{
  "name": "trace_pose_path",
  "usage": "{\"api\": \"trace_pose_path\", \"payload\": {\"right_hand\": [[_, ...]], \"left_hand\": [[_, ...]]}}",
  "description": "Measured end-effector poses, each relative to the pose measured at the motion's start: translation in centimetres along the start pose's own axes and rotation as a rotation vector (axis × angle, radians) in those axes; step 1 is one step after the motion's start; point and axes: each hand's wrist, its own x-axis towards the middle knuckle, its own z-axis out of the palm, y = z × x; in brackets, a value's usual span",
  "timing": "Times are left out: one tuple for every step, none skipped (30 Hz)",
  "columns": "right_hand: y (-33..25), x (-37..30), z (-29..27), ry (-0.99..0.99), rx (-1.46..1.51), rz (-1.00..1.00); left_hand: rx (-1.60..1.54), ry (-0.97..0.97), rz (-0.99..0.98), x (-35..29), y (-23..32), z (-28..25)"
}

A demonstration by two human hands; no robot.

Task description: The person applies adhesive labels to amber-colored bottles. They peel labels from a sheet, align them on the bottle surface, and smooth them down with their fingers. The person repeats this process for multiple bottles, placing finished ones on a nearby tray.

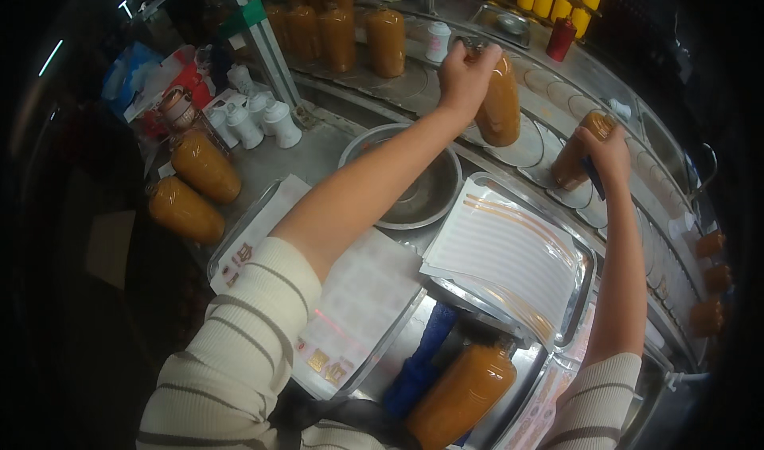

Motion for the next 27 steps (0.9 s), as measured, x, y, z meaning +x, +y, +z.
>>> {"api": "trace_pose_path", "payload": {"right_hand": [[1.2, 0.3, -0.2, 0.019, -0.002, -0.006], [2.1, 0.6, -0.1, 0.035, 0.003, -0.017], [3.1, 0.6, -0.2, 0.044, 0.026, -0.03], [3.0, 0.2, -0.3, 0.054, 0.011, -0.023], [3.1, -0.2, -0.6, 0.067, -0.011, -0.012], [3.1, -0.5, -0.9, 0.078, -0.034, 0.002], [4.2, -0.4, -1.4, 0.075, -0.051, 0.015], [5.1, -0.4, -1.9, 0.085, -0.04, 0.018], [5.6, -0.5, -2.2, 0.091, -0.028, 0.021], [5.6, -0.7, -2.5, 0.126, -0.01, -0.013], [5.6, -0.9, -2.8, 0.159, 0.008, -0.05], [5.6, -0.8, -3.3, 0.129, 0.02, -0.04], [5.8, -0.7, -4.1, 0.101, 0.027, -0.026], [4.5, -1.0, -4.6, 0.082, 0.066, -0.038], [3.0, -1.6, -4.8, 0.055, 0.098, -0.046], [1.9, -2.4, -5.5, 0.064, 0.118, -0.101], [0.8, -3.1, -6.3, 0.076, 0.132, -0.156], [-0.7, -4.1, -6.9, 0.083, 0.155, -0.21], [-2.2, -5.1, -7.5, 0.063, 0.207, -0.241], [-4.2, -6.5, -8.4, 0.043, 0.254, -0.271], [-5.7, -7.1, -9.1, 0.023, 0.308, -0.301], [-7.2, -8.3, -9.5, 0.009, 0.336, -0.331], [-8.5, -9.4, -9.9, -0.002, 0.355, -0.356], [-10.0, -10.5, -10.3, -0.016, 0.383, -0.387], [-12.0, -11.9, -10.6, -0.085, 0.429, -0.42], [-14.1, -13.4, -10.8, -0.119, 0.472, -0.442], [-15.6, -14.7, -11.0, -0.158, 0.513, -0.469]], "left_hand": [[-0.048, -0.02, 0.002, -0.6, 2.2, -1.7], [-0.089, -0.038, 0.007, -0.9, 4.3, -3.9], [-0.099, -0.05, 0.032, -1.2, 5.9, -6.3], [-0.1, -0.06, 0.061, -1.2, 7.5, -9.0], [-0.057, -0.042, 0.078, -1.3, 9.1, -11.4], [-0.014, -0.023, 0.09, -1.5, 10.4, -13.8], [0.042, -0.012, 0.109, -1.6, 11.4, -15.7], [0.098, 0.002, 0.123, -1.9, 12.1, -17.5], [0.133, 0.021, 0.107, -2.1, 12.7, -19.2], [0.172, 0.042, 0.09, -2.2, 13.0, -20.7], [0.205, 0.045, 0.122, -2.0, 12.6, -22.1], [0.273, 0.049, 0.119, -2.1, 12.4, -22.8], [0.336, 0.049, 0.115, -2.1, 11.9, -23.3], [0.427, 0.064, 0.119, -1.7, 11.8, -23.8], [0.471, 0.088, 0.128, -1.7, 11.2, -24.2], [0.532, 0.086, 0.1, -1.6, 10.3, -24.8], [0.588, 0.085, 0.071, -1.3, 9.2, -25.5], [0.653, 0.082, 0.043, -1.1, 8.2, -26.0], [0.645, 0.127, 0.114, -1.0, 7.2, -26.4], [0.652, 0.115, 0.107, -1.1, 6.1, -26.8], [0.664, 0.103, 0.106, -0.8, 5.2, -26.6], [0.672, 0.087, 0.099, -0.9, 4.7, -26.9], [0.743, 0.067, 0.025, -1.0, 5.4, -26.5], [0.788, 0.031, -0.02, -0.7, 6.1, -26.5], [0.844, 0.006, -0.067, -0.4, 6.9, -27.2], [0.897, -0.02, -0.116, -0.4, 7.8, -27.8], [1.106, 0.096, 0.006, -1.3, 8.4, -27.3]]}}
